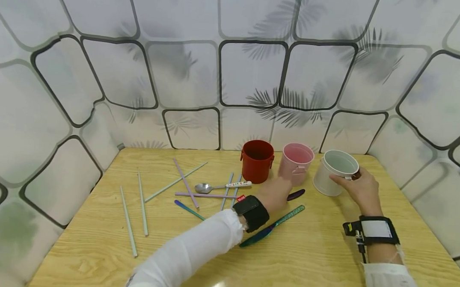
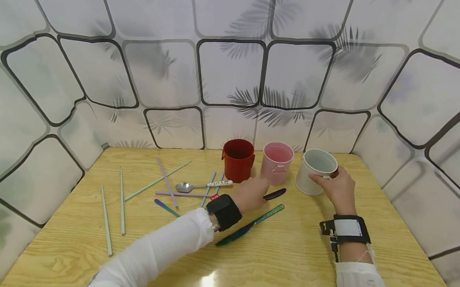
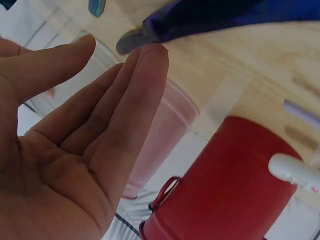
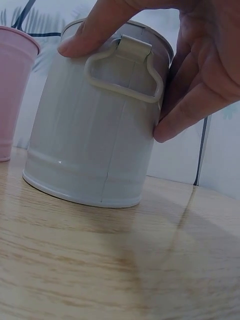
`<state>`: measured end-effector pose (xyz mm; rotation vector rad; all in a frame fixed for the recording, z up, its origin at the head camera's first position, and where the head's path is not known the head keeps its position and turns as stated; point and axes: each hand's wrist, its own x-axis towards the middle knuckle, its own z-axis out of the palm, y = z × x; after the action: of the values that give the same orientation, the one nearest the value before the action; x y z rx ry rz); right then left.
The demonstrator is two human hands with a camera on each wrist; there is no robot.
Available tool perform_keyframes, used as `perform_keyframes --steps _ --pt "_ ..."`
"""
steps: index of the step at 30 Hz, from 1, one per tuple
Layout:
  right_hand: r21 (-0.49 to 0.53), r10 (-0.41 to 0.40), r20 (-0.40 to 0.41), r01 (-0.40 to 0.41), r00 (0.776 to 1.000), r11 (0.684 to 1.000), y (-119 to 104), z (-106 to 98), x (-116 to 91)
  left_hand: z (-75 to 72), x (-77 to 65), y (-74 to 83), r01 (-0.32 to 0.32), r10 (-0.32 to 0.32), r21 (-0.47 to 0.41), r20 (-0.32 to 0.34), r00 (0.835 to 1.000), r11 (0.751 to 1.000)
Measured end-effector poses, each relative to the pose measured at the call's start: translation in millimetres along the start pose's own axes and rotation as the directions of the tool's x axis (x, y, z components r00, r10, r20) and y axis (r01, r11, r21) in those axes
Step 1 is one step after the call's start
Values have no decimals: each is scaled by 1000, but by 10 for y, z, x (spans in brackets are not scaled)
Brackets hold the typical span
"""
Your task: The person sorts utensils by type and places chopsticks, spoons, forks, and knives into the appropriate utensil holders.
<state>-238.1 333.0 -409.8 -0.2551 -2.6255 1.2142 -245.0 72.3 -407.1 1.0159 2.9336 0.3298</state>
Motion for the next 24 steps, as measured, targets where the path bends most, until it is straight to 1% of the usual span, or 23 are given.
perform_keyframes --steps 2,3,10,17,19,24 --pt "-2 2 2 -2 1000 1000 -1 1 -3 37 -5 11 -8 8 42 13 1000 999" --pt "-1 0 1 0 1000 1000 -3 0 -5 52 -7 14 -8 7 47 19 1000 999" --pt "0 -10 -8 10 1000 1000 -15 -7 -3 105 -3 35 -8 7 50 19 1000 999" --pt "-1 -9 1 9 1000 1000 -3 0 -13 154 52 132 15 -16 57 33 999 998" --pt "-1 -12 -3 12 1000 1000 6 2 -14 169 61 164 10 -13 78 37 999 997" --pt "-2 -9 -4 9 1000 1000 21 5 -7 192 59 215 -15 10 86 54 999 996"
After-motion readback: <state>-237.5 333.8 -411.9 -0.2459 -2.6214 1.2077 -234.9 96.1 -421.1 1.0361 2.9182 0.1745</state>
